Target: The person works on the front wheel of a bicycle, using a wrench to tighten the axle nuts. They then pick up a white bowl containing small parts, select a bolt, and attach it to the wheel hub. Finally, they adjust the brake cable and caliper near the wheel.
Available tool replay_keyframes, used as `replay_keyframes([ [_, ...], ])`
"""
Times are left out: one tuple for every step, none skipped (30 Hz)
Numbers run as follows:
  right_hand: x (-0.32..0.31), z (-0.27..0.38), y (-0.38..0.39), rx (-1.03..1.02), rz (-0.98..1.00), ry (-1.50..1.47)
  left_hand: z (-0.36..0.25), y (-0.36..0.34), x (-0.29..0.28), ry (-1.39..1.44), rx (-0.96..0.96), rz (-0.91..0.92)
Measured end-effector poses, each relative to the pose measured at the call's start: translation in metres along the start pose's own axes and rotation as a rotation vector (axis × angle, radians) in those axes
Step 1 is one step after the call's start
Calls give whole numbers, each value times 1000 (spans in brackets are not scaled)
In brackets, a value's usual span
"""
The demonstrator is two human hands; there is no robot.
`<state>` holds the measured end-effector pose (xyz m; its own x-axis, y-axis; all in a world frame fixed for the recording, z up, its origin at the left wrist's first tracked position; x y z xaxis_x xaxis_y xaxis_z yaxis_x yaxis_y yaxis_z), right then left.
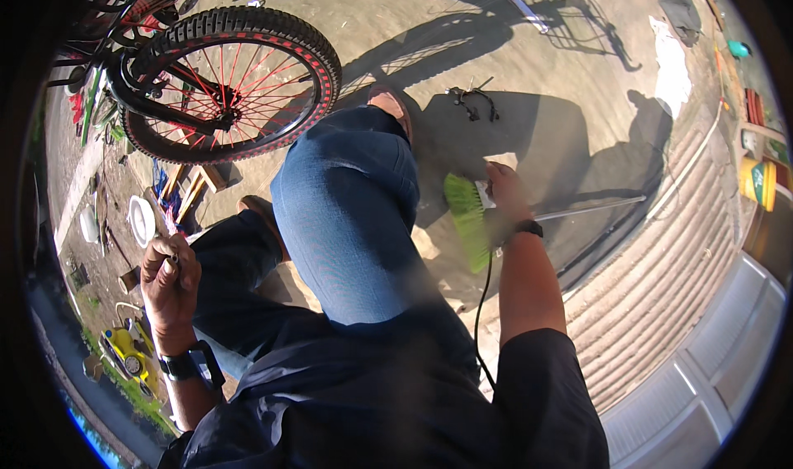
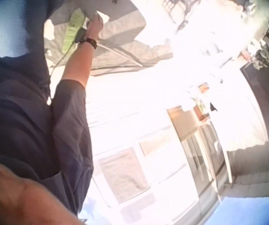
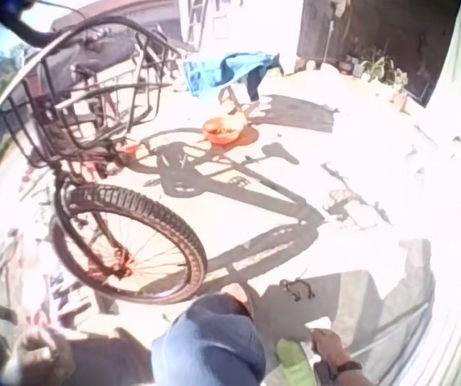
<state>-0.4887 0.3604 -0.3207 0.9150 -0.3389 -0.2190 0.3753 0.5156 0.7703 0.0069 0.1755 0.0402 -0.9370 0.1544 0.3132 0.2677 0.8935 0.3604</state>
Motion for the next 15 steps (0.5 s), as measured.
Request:
replay_keyframes([
  [-4, 0, -7, -1, -19, 8, 2, -9, 4, -10, -17, 9],
  [-5, 5, -17, -10, -41, 25, 5, -12, 8, -24, -27, 3],
  [-4, 13, -25, -18, -64, 42, 7, -17, 11, -30, -32, 0],
  [-1, 19, -31, -26, -85, 60, 9, -21, 13, -30, -47, 0],
  [2, 41, -28, -59, -183, 228, 10, -25, 15, -34, -61, -8],
  [6, 46, -34, -78, -197, 239, 12, -27, 16, -34, -73, -15],
  [9, 53, -41, -97, -209, 250, 13, -29, 14, -37, -78, -17],
  [9, 56, -50, -115, -224, 260, 15, -33, 16, -38, -86, -13],
  [8, 57, -61, -125, -204, 326, 16, -36, 17, -38, -95, -8],
  [8, 60, -71, -134, -183, 392, 18, -39, 18, -39, -104, -4],
  [9, 62, -82, -145, -163, 457, 19, -42, 17, -49, -109, -16],
  [10, 59, -92, -81, -145, 436, 21, -44, 15, -60, -115, -27],
  [11, 55, -101, -16, -128, 414, 22, -46, 14, -70, -121, -37],
  [15, 54, -105, 47, -105, 395, 24, -47, 14, -68, -124, -44],
  [18, 56, -108, 69, -100, 396, 25, -48, 14, -67, -128, -51],
])
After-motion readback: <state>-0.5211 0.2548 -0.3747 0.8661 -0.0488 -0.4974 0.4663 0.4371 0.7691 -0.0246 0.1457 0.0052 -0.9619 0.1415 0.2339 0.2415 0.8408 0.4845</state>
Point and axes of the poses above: each hand's wrist, its own y-axis away from the middle knuckle, its own x-axis out of the palm, z = x × y, the point moved 6 cm from there along -y, towards the middle knuckle, and after that the axes turned 10 degrees about y, right-handed, at the moved point
